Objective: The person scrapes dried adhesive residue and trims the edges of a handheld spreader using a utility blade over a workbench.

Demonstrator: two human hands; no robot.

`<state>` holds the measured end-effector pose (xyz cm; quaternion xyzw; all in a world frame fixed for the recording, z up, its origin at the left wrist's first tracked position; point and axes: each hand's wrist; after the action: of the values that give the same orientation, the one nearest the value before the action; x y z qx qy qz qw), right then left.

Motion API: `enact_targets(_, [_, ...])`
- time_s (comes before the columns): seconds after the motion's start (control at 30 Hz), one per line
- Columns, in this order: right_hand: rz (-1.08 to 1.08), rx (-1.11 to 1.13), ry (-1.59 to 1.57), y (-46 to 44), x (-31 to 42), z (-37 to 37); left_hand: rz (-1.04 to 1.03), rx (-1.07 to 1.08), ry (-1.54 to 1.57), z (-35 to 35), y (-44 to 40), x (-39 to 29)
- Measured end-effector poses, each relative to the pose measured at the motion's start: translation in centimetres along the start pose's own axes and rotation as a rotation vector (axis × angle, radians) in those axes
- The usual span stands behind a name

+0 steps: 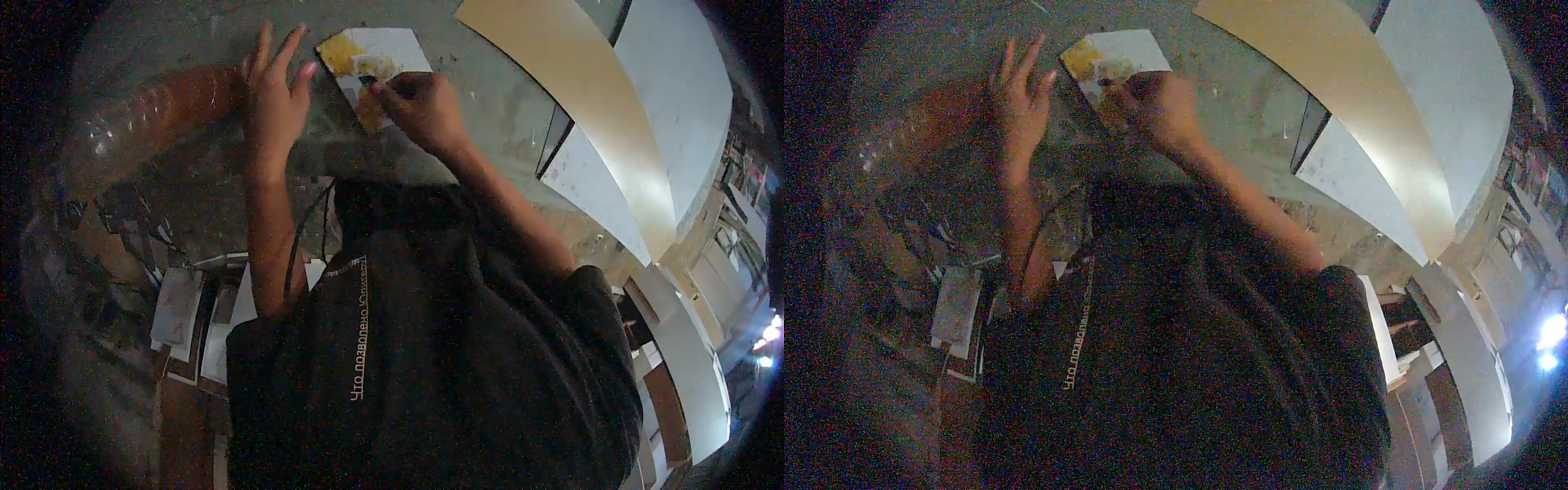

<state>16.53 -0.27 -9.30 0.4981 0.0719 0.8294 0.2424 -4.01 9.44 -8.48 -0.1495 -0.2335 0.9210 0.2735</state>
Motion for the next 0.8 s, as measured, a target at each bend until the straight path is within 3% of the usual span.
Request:
enact_targets(0.1, [0.004,-0.059,-0.137,0.2,-1.1,-2.0,0.043,0.159,0.289,-0.4,-0.5,-0.4])
enact_targets(0.23, [-0.011,-0.148,-0.275,0.0,-2.9,-1.7,0.245,0.192,0.373,-2.1,0.4,-1.4])
enact_targets(0.33, [0.258,-0.289,-0.070,-1.3,-4.8,-0.8,0.357,0.184,0.363,-2.4,1.7,-1.5])
enact_targets(0.5, [0.195,-0.140,0.087,-1.4,-1.7,2.5,0.541,0.112,0.300,-2.3,5.3,-3.0])
enact_targets(0.6, [0.145,0.069,0.101,1.4,-1.2,2.1,0.804,0.092,0.360,-2.0,7.2,-4.2])
enact_targets(0.7, [0.097,0.129,0.082,2.9,-1.2,1.5,0.949,0.199,0.298,-0.6,7.0,-5.8])
enact_targets(0.8, [0.098,0.059,0.079,2.8,-1.2,1.0,0.841,0.022,0.483,-1.4,7.5,-4.4])
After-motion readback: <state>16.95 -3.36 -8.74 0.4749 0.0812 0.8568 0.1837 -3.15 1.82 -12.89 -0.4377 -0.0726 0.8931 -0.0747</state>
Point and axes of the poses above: each hand's wrist, its own y-axis away from the middle knuckle, its own z-axis out of the back of the hand, x = y × z, and after that the axes turned 12 degrees about -x, right-handed
